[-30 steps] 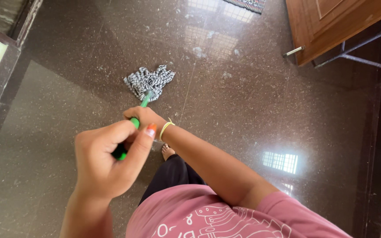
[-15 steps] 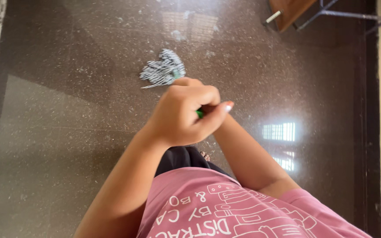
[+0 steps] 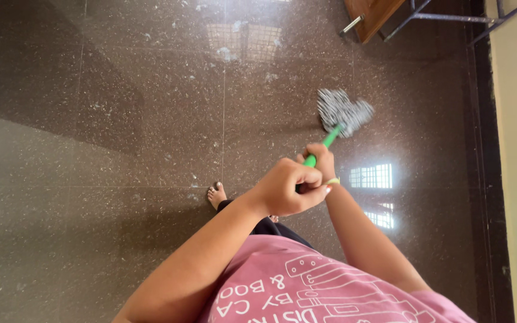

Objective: The person mops a dark tiled floor using a green-handled mop with a striped head. They move the mop back and forth across the floor, covering different areas including near a doorway and a corner.

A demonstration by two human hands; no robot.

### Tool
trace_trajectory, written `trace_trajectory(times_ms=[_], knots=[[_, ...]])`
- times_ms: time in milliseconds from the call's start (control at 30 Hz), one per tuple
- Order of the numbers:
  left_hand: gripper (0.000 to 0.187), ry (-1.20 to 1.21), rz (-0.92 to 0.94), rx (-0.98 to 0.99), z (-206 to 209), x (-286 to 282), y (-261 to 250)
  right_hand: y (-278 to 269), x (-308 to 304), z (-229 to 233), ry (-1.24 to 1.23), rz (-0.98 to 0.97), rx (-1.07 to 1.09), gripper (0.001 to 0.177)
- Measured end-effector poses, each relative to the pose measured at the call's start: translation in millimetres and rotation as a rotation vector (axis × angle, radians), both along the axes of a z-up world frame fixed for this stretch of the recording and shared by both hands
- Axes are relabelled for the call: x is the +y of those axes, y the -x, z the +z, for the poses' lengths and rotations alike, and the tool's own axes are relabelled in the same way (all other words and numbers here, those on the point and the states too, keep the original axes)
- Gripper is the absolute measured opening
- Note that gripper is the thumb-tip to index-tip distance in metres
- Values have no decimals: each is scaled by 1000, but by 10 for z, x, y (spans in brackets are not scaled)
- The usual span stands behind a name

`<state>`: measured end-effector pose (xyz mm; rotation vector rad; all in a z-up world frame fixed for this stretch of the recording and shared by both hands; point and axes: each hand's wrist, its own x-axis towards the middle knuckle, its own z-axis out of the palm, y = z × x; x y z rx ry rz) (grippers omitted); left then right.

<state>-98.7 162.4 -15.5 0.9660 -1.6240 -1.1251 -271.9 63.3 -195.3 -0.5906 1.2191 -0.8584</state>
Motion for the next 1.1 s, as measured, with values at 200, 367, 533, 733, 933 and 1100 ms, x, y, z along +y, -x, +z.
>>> trace_trajectory(times_ms=[200,367,533,733,933,1100], knots=[[33,-93,69,105,10,-68,-150,95,84,-221,704,371,870,14],[31,-53,235,58,203,-105,-532,-354,-112,-107,972,486,882,15],[36,-23,406,-40,489,153,-917,-1162,-161,91,1082,576,760,24],[44,80,556,-216,783,518,-1058,-2065,-49,309,1123,736,444,20],[45,53,674,-332,943,634,-1120,-2799,222,389,1137,940,131,13],[39,-12,734,-315,1093,763,-1248,-3097,486,585,1062,1356,114,18]])
